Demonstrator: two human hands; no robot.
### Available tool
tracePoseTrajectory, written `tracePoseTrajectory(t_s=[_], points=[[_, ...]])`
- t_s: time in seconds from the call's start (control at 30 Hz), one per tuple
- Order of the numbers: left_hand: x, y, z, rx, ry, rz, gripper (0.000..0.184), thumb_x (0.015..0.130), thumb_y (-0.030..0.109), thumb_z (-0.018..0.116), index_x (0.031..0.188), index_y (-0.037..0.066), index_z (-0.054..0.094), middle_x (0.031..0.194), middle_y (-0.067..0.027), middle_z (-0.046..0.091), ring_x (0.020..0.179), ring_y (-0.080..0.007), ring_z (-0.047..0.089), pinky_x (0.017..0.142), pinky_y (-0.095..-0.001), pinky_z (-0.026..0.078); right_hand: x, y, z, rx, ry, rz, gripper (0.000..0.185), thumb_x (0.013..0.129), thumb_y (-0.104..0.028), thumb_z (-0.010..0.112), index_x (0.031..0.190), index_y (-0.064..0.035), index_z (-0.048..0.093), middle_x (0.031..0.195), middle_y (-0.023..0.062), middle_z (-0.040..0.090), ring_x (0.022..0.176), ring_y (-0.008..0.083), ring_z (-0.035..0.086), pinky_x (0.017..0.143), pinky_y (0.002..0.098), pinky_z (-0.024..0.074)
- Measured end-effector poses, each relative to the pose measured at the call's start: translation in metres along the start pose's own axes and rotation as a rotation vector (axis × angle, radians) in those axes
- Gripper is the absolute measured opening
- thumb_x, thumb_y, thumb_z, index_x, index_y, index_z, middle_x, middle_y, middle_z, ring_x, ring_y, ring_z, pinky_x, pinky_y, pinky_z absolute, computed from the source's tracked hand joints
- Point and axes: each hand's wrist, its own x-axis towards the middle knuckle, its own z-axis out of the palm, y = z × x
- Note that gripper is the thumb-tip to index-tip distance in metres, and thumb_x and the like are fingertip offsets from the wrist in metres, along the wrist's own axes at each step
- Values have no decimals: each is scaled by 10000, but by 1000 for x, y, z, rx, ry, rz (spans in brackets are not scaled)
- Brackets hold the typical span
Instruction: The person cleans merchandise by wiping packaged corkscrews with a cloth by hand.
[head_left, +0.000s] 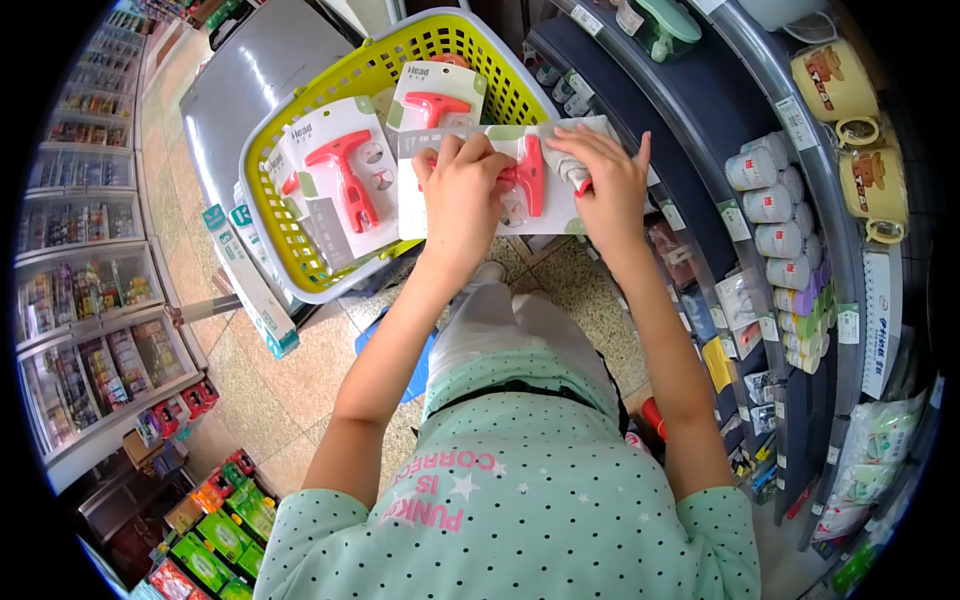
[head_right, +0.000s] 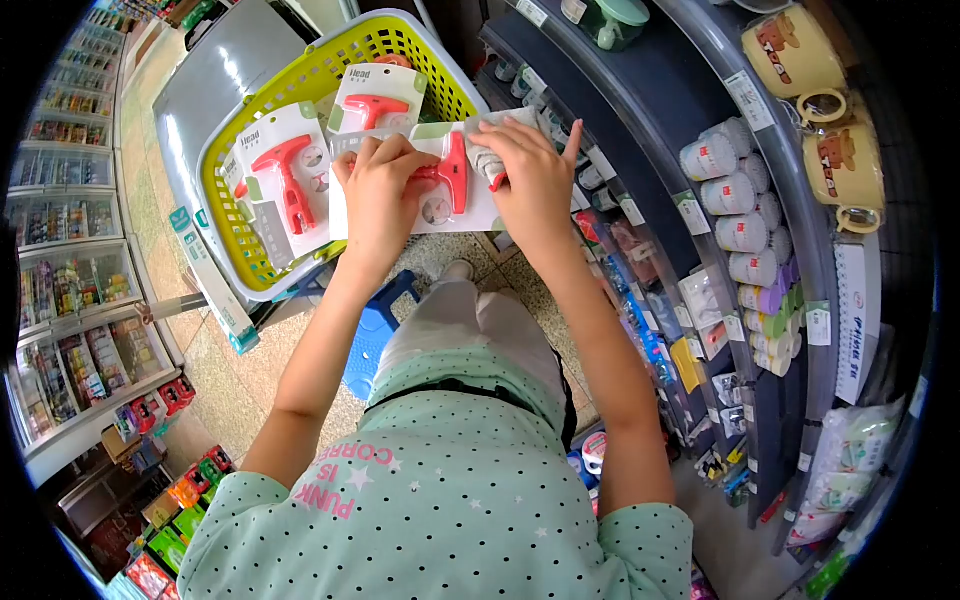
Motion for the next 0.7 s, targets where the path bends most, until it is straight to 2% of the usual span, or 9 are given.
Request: tracePoseTrajectory(t_s=[0.07, 0.27, 0.37, 0.7], points=[[-2, -1, 2, -11, 15, 9, 209, 712, 60, 751, 909, 126, 770, 884, -5, 610, 937, -227, 543, 906, -416, 335, -4, -5, -2, 1, -18, 34, 510, 707, 135, 557, 1082, -155, 744, 1180, 12, 716, 1219, 233, 602, 1177, 644, 62], [-3, -2, 3, 8, 29, 17, 219, 721, 64, 751, 931, 127, 766, 895, -2, 615, 938, -228, 543, 899, -405, 331, -18, -24, -13, -3, -49, 63, 453, 708, 122, 573, 1051, -125, 735, 1147, 40, 718, 1172, 249, 618, 1182, 623, 105], [-4, -1, 4, 21, 41, 22, 215, 726, 71, 752, 934, 124, 761, 896, -4, 618, 935, -230, 546, 902, -404, 328, -31, -27, -14, -9, -27, 42, 360, 700, 54, 653, 1011, -117, 717, 1107, 54, 729, 1135, 242, 631, 1179, 647, 104], [-2, 2, 3, 106, 34, 55, 214, 715, 70, 751, 922, 123, 756, 884, -12, 610, 942, -231, 554, 915, -416, 339, -63, -50, -35, 4, -210, 68, 354, 710, 54, 646, 1002, -129, 724, 1094, 47, 730, 1103, 230, 644, 1181, 640, 105]])
